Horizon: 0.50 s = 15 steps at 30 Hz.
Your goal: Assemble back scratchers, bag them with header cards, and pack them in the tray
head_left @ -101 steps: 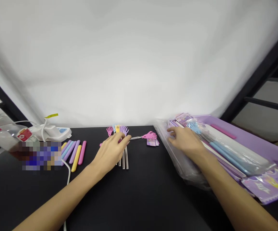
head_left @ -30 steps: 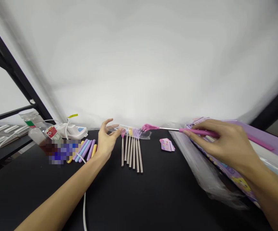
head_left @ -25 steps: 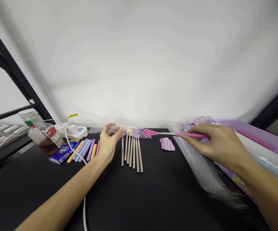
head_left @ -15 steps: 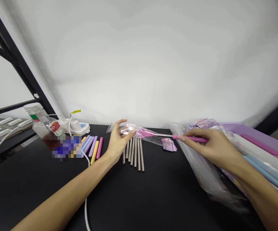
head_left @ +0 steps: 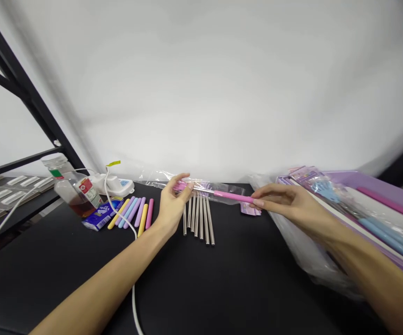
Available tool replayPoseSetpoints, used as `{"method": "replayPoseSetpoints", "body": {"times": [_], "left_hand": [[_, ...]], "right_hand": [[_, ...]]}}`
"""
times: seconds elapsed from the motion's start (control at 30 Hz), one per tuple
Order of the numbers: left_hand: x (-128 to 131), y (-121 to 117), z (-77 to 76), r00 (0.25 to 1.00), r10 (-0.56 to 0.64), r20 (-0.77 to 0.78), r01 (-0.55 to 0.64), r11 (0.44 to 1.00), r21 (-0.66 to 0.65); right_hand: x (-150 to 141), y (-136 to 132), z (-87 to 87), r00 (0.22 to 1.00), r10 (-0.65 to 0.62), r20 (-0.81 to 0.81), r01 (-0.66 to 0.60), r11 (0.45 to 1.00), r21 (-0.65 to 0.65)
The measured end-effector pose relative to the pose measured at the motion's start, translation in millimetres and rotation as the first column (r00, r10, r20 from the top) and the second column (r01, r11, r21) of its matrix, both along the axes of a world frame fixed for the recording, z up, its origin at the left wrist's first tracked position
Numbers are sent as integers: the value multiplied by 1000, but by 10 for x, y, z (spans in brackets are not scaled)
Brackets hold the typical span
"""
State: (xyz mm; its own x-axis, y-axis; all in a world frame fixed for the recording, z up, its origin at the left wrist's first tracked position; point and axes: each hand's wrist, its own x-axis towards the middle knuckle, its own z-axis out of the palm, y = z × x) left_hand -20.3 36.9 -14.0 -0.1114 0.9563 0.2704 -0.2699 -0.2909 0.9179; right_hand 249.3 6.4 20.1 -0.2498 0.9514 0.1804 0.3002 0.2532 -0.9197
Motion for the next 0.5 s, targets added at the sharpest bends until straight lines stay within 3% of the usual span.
{"method": "replayPoseSetpoints", "body": {"times": [0.1,0.2,0.3,0.4,0.5], "left_hand": [[-19,-16,35,999,-32,19,33,999,-20],[55,-98,67,991,-122,48,124,991,-47],[167,-195,71,973,-227,35,229,971,-64],[243,-248,58,953,-302,-14,300,951,-70],[247,-235,61,959,-267,-90,264,963,-51]], "right_hand": [[49,-16,15,1000,8,4,-8,998,-65],[-52,-49,-16,999,34,20,-34,999,-36],[-181,-53,-92,992,-62,107,42,981,187],[-231,-36,-136,970,-160,182,68,900,430],[-191,-35,-88,970,-101,220,-18,875,483]]}}
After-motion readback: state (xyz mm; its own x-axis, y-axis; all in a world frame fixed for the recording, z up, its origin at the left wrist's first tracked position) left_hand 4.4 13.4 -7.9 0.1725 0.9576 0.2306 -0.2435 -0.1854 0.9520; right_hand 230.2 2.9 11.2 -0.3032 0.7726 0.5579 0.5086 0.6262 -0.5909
